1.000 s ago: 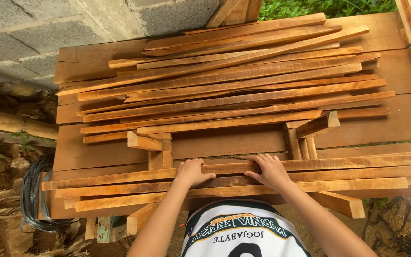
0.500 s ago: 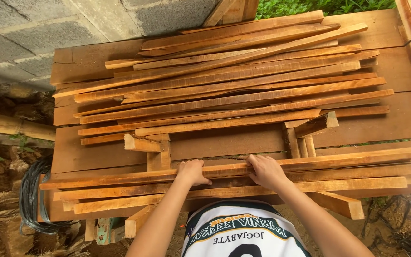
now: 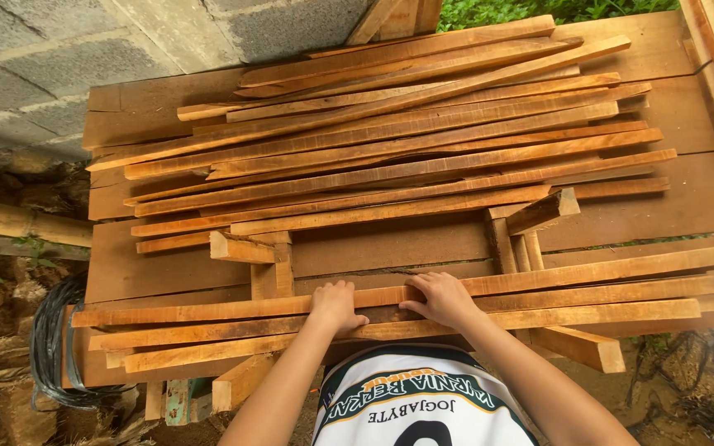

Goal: Sorting and arranging thin wooden strips on a workbench in a workshop.

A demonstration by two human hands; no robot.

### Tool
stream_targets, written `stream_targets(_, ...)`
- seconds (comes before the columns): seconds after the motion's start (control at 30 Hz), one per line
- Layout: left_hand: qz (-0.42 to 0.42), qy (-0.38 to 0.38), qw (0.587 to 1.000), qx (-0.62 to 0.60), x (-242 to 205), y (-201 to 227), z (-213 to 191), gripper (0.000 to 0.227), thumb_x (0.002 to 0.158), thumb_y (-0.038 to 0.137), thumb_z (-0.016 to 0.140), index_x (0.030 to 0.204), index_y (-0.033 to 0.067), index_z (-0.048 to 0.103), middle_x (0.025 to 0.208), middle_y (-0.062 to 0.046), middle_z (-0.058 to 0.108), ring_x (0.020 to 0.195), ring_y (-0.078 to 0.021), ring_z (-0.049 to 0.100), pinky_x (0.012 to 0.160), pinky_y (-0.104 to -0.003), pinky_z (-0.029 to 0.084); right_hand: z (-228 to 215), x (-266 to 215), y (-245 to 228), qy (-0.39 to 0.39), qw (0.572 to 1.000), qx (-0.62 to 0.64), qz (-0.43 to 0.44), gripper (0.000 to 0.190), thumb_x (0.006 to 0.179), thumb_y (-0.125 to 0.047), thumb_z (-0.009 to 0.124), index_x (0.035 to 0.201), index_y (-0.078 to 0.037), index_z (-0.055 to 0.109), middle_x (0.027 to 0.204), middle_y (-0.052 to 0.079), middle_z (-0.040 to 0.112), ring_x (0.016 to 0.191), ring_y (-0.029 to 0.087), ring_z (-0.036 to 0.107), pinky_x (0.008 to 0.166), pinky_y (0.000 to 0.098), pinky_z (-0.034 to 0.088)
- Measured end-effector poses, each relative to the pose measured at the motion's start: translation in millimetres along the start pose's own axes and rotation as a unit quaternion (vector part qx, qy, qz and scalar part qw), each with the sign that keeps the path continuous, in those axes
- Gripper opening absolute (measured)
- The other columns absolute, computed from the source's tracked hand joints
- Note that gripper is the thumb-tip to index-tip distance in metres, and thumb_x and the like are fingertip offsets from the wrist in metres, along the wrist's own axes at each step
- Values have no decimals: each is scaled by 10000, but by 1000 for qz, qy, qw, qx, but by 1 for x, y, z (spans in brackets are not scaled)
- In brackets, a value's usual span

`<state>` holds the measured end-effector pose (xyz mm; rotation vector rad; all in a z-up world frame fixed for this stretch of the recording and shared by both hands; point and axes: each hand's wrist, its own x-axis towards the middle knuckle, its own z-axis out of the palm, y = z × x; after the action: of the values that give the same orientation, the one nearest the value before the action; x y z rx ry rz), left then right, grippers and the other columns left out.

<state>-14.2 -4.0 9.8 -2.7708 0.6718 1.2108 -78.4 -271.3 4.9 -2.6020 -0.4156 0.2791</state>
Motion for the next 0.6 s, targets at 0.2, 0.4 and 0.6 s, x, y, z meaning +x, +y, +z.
stream_targets(0.2, 7, 23, 999, -32, -62, 19, -31, 995, 814, 771, 596, 1491, 76, 375, 1450, -126, 495, 1350, -321, 468, 1113, -427, 309, -16, -8, -13, -16, 1000, 3, 16, 441, 934, -560, 648, 1187, -198, 654, 1100, 4, 752, 1103, 201, 707, 987, 355, 508)
stream_targets(0.4, -15, 44, 996, -72, -37, 11, -13, 887, 873, 829, 406, 1386, 116, 530, 1356, -92, 590, 1263, -294, 539, 1061, -423, 359, -36, 32, -32, -176, 968, 9, 178, 752, 962, -784, 328, 1150, -182, 737, 1031, 33, 804, 1016, 301, 750, 885, 415, 558)
stream_targets(0.6, 28, 55, 998, -28, -73, 32, -25, 1322, 663, 967, 502, 1593, 78, 199, 1660, -140, 187, 1504, -348, 186, 1236, -570, 37, -37, 55, -43, -305, 924, -34, 229, 1045, 890, -865, 99, 1081, -107, 793, 1166, 187, 746, 1186, 356, 686, 994, 452, 524)
